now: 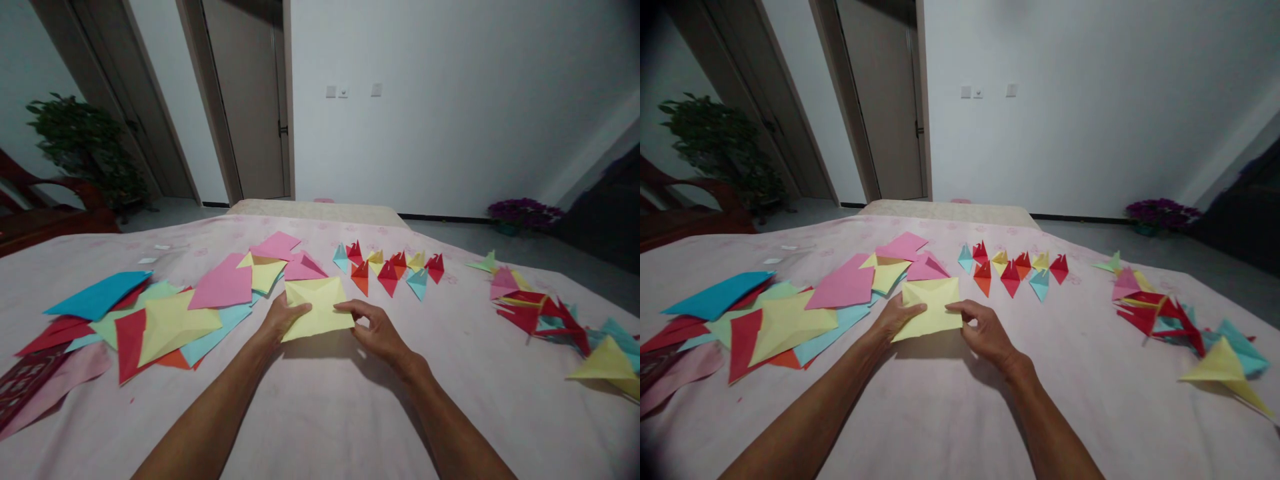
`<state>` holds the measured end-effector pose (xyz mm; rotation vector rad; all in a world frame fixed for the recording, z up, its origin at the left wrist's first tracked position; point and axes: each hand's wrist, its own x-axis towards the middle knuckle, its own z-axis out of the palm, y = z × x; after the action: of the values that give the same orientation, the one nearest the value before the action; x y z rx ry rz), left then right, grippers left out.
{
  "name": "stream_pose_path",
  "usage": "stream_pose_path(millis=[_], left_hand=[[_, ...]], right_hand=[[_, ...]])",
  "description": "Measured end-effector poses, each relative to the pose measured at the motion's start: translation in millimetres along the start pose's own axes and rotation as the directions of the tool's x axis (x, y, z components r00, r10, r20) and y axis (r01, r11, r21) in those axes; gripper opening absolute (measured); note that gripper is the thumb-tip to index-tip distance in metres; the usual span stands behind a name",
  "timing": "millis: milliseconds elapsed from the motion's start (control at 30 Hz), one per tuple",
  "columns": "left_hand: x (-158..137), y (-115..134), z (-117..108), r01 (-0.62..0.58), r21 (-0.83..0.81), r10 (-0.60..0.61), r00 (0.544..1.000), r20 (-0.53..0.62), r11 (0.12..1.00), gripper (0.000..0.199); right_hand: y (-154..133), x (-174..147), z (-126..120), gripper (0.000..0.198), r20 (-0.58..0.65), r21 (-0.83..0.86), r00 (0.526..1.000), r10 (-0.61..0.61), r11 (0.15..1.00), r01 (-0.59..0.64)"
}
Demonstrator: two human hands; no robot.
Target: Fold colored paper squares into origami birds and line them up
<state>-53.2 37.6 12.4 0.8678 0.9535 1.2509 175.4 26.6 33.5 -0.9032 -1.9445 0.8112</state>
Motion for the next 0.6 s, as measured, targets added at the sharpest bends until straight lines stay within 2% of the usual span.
stream_pose_path(millis=[100, 200, 267, 467, 533, 600], left_hand=[[0.3, 1.0, -0.1, -0.02, 0.074, 0.021, 1.0, -0.017, 0.997, 0.067], [1.1, -1.0, 0.9, -0.064, 0.192, 0.075, 0.996, -0.051, 0.979, 0.064], [0.9, -1.9, 2.0, -0.089, 0.239, 0.103, 0.994, -0.047, 0.967, 0.062], [-2.0, -1.1, 6.3, -0.15, 0.405, 0.173, 0.985, -0.021, 0.902, 0.052], [-3.5, -0.3, 8.0, -0.136, 0.36, 0.151, 0.988, -0.013, 0.923, 0.056], [-5.2, 0.8, 9.3, -0.082, 0.24, 0.078, 0.997, 0.027, 0.967, 0.061]], right_hand=[[-2.9, -0.4, 2.6, 0.04, -0.077, -0.172, 0.987, -0.14, 0.977, 0.125], [-9.1, -0.2, 2.2, 0.035, -0.113, -0.397, 0.954, -0.276, 0.893, 0.211], [-13.8, 0.5, 0.6, 0.035, -0.104, -0.478, 0.933, -0.344, 0.84, 0.256], [-17.7, 3.6, -2.6, 0.031, -0.017, -0.445, 0.893, -0.45, 0.803, 0.396], [-15.7, 3.9, -2.5, 0.032, -0.004, -0.433, 0.886, -0.463, 0.8, 0.416], [-13.3, 3.6, -2.3, 0.038, -0.001, -0.427, 0.884, -0.468, 0.799, 0.423]])
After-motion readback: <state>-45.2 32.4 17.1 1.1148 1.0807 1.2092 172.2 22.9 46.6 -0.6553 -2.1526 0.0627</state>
